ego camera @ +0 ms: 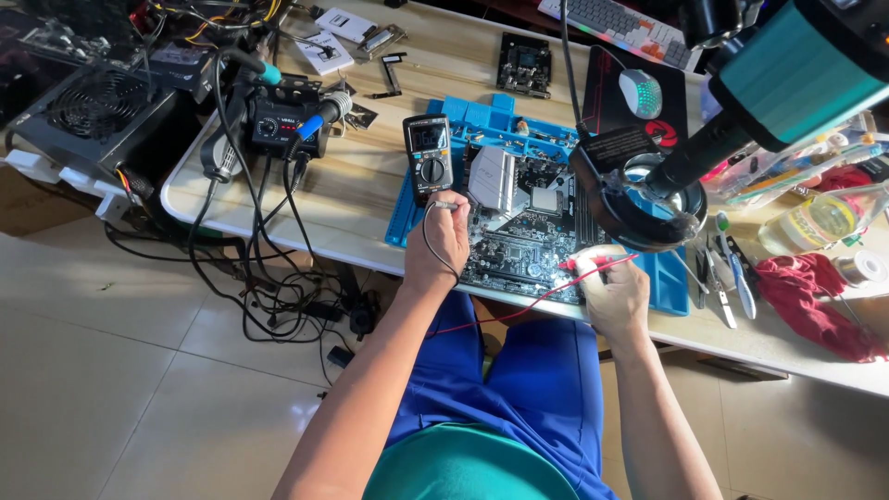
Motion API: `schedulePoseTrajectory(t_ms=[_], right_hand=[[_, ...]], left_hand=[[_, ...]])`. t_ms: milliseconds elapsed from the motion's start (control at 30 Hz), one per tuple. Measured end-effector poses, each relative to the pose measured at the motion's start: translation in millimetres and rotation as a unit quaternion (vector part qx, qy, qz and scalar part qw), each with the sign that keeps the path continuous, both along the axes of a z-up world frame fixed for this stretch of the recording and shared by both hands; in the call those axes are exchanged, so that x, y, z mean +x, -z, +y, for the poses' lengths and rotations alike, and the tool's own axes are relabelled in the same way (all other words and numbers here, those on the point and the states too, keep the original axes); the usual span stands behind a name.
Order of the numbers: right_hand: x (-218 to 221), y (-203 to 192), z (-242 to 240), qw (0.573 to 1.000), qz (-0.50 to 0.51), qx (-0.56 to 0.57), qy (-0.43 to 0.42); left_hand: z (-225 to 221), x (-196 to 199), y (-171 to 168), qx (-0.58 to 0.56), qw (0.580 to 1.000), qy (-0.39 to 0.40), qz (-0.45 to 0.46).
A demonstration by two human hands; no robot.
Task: Using a multimeter and digital microscope to check circuit continuity on a computer motherboard.
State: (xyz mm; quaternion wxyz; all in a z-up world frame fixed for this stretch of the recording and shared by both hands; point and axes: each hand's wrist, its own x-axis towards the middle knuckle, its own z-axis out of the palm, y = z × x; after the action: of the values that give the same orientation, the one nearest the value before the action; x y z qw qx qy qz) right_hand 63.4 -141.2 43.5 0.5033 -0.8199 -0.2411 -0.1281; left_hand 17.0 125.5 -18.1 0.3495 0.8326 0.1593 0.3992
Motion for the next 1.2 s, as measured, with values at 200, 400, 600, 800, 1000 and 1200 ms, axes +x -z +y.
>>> schedulePoseTrajectory(t_ms=[200, 400, 600, 800, 1000, 1200], right_hand=[[-0.1, 0.5, 0.8, 1.0, 0.007, 0.003, 0.001], [-7.1, -7.2, 4.5, 1.0, 0.013, 0.007, -0.004], [-2.9, -2.8, 3.2, 1.0, 0.008, 0.01, -0.006], [-4.8, -5.0, 5.1, 1.0, 0.007, 0.019, -0.007], [-4.1, -4.9, 5.4, 1.0, 0.006, 0.025, -0.009], [-5.0, -4.6, 3.5, 1.0, 0.01, 0.021, -0.007]], left_hand=[[-0.5, -3.3, -3.2, 0.002, 1.0, 0.002, 0.001], [0.7, -1.8, -5.0, -0.008, 1.0, 0.011, -0.009], [-0.5, -2.9, -4.3, -0.006, 1.0, 0.013, -0.01], [-0.8, -5.2, -9.4, -0.002, 1.0, 0.013, -0.013], [-1.3, -4.4, -7.3, 0.013, 1.0, 0.005, -0.016], [-1.8, -4.6, -8.0, 0.012, 1.0, 0.005, -0.011]])
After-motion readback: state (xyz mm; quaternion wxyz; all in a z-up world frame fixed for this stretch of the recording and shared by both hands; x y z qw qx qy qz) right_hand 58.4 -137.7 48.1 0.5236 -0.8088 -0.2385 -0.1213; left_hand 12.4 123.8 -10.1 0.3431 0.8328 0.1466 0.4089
